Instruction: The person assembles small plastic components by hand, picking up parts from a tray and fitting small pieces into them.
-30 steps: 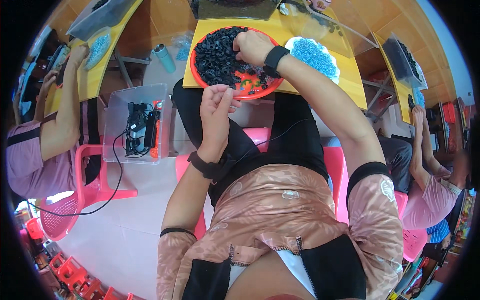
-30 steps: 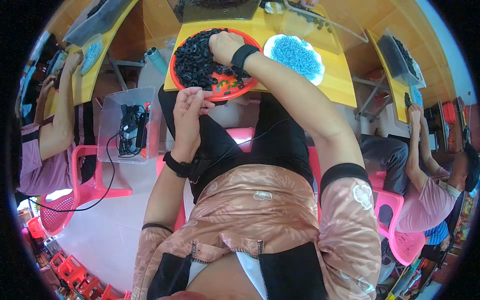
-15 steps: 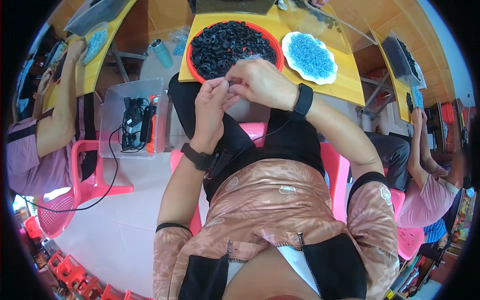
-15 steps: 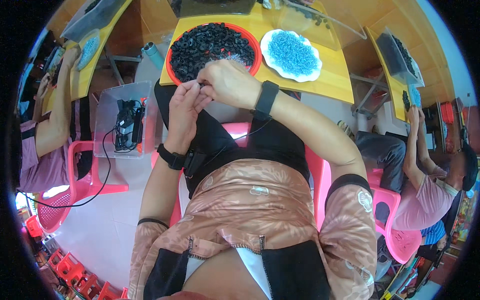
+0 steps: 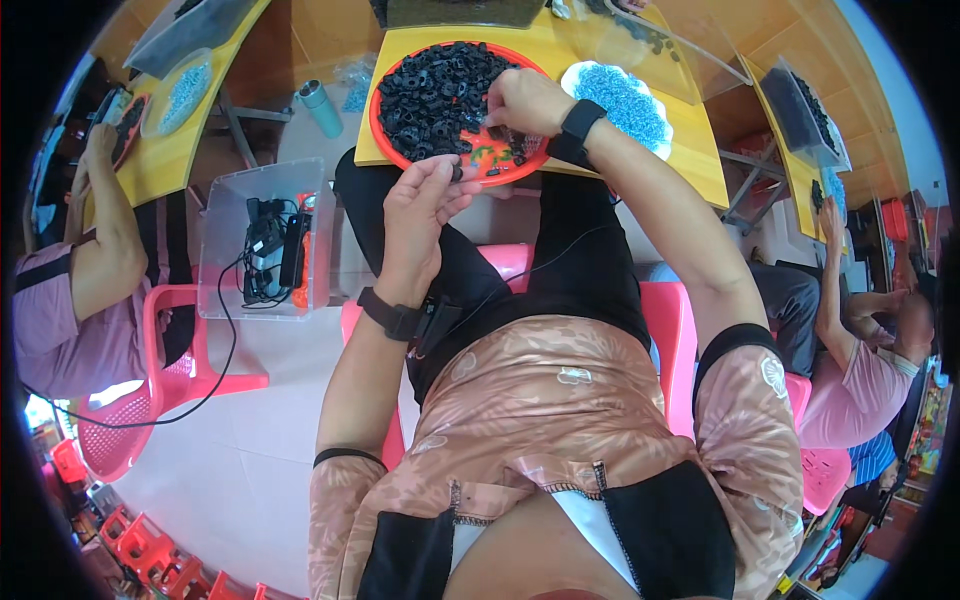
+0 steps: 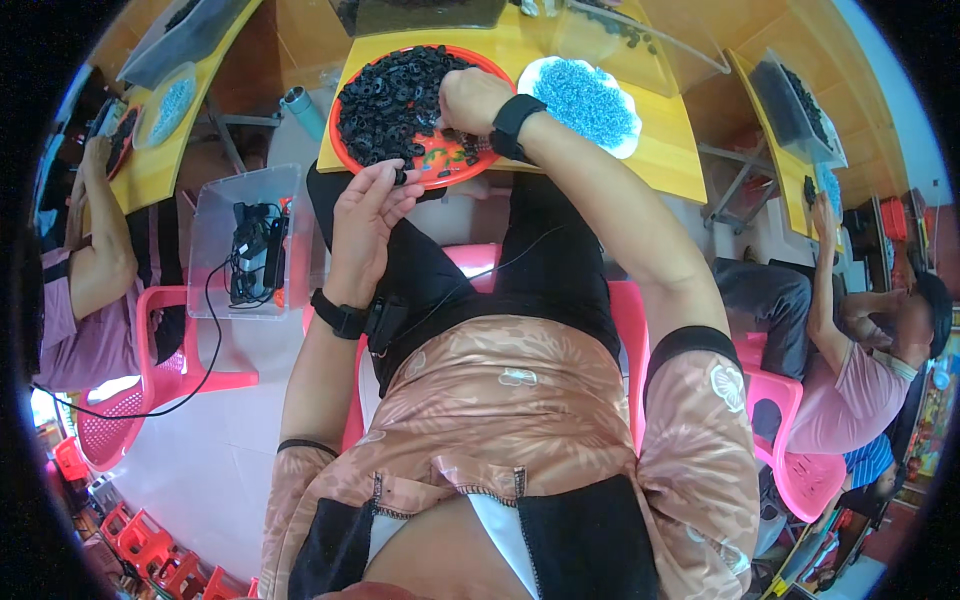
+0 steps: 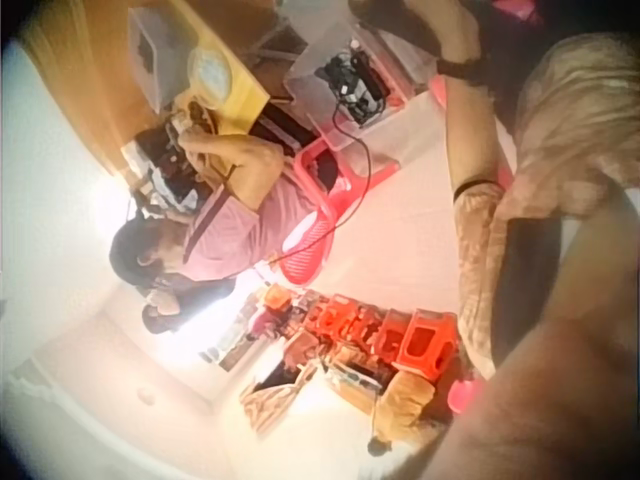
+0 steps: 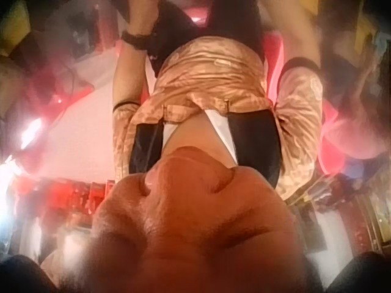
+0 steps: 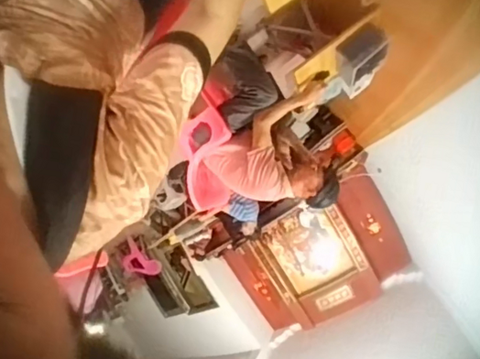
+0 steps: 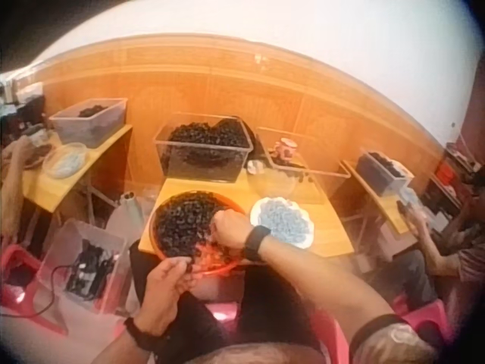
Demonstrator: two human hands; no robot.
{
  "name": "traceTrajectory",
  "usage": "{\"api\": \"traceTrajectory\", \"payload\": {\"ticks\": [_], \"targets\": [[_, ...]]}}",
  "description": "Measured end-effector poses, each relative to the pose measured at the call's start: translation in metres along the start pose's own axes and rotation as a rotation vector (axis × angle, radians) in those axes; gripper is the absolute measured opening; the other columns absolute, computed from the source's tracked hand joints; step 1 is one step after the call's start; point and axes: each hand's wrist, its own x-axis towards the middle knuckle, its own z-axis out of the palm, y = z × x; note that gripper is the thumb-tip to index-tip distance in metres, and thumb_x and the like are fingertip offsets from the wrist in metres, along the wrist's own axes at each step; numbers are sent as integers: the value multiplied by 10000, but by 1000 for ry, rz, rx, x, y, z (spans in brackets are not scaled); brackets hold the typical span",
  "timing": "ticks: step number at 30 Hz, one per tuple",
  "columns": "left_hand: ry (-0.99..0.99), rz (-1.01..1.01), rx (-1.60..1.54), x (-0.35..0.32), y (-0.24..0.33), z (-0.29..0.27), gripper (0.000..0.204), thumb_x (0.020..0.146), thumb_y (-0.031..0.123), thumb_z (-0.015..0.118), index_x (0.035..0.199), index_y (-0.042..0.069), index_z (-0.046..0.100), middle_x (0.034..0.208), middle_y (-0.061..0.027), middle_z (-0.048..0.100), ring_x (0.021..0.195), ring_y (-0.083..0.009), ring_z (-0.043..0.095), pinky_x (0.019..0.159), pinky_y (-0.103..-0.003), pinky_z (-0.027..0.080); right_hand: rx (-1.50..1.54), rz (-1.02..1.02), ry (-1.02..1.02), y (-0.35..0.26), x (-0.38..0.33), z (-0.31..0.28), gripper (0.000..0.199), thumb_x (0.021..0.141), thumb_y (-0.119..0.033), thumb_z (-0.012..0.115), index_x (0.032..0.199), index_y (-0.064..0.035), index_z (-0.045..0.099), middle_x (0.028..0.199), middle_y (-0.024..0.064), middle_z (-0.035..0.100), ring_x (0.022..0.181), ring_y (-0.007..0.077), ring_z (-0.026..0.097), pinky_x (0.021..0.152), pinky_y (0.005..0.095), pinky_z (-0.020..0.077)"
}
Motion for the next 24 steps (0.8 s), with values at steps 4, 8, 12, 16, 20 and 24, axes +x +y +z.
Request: {"api": "traceTrajectory", "payload": {"ticks": [4, 8, 12, 16, 20, 24], "targets": [[-12, 8, -12, 0, 0, -1, 206, 941, 157, 545, 1072, 0, 571, 952, -120, 665, 798, -162, 670, 691, -225, 534, 41, -63, 81, 10, -4, -1, 192, 780, -186, 678, 862, -12, 675, 773, 133, 669, 710, 251, 656, 664, 346, 514], [-4, 14, 27, 0, 0, -1, 212, 944, 178, 542, 1070, 10, 572, 952, -116, 670, 784, -150, 668, 692, -225, 530, 345, 70, 21, 8, -14, -12, 184, 811, -173, 645, 846, 7, 633, 740, 100, 661, 642, 186, 646, 599, 313, 513], [-30, 48, 80, 1, -1, 1, 187, 939, 181, 551, 1023, 15, 575, 881, -93, 661, 714, -137, 658, 621, -214, 506, 519, 42, 48, 6, -22, -15, 172, 832, -160, 610, 798, 7, 581, 710, 76, 641, 621, 150, 635, 569, 293, 508], [-34, 50, 145, 1, 0, 6, 183, 938, 193, 552, 1005, 24, 575, 822, -80, 651, 655, -120, 637, 581, -205, 482, 254, -301, 319, -8, -35, -10, 133, 743, -128, 638, 736, -9, 578, 641, 142, 600, 633, 303, 622, 593, 372, 493], [-63, 36, 213, -7, 9, 14, 224, 939, 208, 550, 1063, 23, 574, 805, -74, 646, 626, -111, 620, 567, -202, 471, 347, -365, 280, -18, -48, -14, 113, 739, -93, 620, 758, -7, 550, 671, 157, 587, 665, 339, 600, 612, 392, 487], [-68, 13, 257, -7, 18, 24, 292, 936, 219, 554, 1149, 19, 554, 803, -72, 642, 622, -110, 620, 550, -200, 464, 305, -460, 316, -21, -55, -18, 108, 753, -82, 609, 780, -1, 542, 716, 154, 596, 698, 336, 600, 627, 388, 486]]}}
